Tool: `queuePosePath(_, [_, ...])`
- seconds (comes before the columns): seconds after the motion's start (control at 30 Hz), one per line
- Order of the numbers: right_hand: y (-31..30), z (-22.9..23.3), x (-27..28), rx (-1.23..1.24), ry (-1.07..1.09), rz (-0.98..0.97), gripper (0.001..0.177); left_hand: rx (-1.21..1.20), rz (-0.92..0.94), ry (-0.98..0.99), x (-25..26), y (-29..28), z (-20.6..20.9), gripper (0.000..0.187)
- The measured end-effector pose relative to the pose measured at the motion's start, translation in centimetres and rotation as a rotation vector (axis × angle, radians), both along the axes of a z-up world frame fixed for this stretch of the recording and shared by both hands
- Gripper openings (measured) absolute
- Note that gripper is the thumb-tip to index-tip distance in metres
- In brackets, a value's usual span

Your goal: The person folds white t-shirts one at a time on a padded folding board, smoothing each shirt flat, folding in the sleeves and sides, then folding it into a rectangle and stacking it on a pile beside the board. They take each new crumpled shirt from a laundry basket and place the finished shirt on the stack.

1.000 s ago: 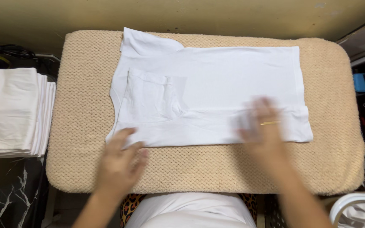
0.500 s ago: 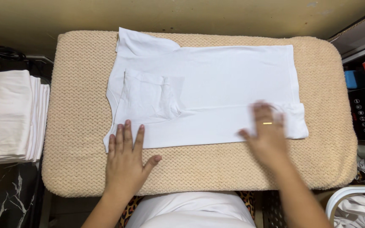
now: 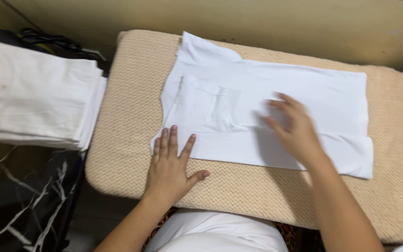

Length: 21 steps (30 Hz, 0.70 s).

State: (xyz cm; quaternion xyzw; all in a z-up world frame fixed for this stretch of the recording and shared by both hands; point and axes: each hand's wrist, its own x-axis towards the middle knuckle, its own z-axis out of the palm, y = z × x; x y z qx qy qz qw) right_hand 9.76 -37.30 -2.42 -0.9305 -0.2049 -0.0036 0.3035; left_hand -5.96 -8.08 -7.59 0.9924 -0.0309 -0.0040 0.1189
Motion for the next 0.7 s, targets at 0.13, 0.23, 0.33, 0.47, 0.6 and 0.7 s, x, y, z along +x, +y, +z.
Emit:
queuePosePath(0.13, [9.7, -0.3, 4.4, 0.008, -0.031, 0.172, 0.036, -0.013, -0.004, -0.079, -0.3, 0.0, 0.0, 0.102])
queuePosePath(0.23, [14.7, -0.1, 6.6, -0.036, 0.140, 0.112, 0.050, -0.026, 0.007, -0.110, -0.5, -0.1, 0.3, 0.099])
queuePosePath(0.33, [17.2, -0.1, 7.7, -0.108, 0.243, 0.206, 0.071, -0.019, -0.007, -0.050, -0.5, 0.0, 0.5, 0.099])
queuePosePath(0.47, [18.2, -0.5, 8.3, -0.190, 0.177, 0.173, 0.055, -0.062, 0.000, -0.065, -0.6, 0.2, 0.4, 0.098])
queuePosePath(0.6, [17.4, -0.7, 7.0, -0.167, -0.084, 0.209, 0.036, -0.086, 0.007, -0.038, -1.0, 0.4, -0.1, 0.097])
queuePosePath(0.7, [16.6, -0.8, 4.4, -0.221, -0.541, 0.396, 0.022, -0.143, 0.024, -0.067, -1.2, 0.8, -1.0, 0.102])
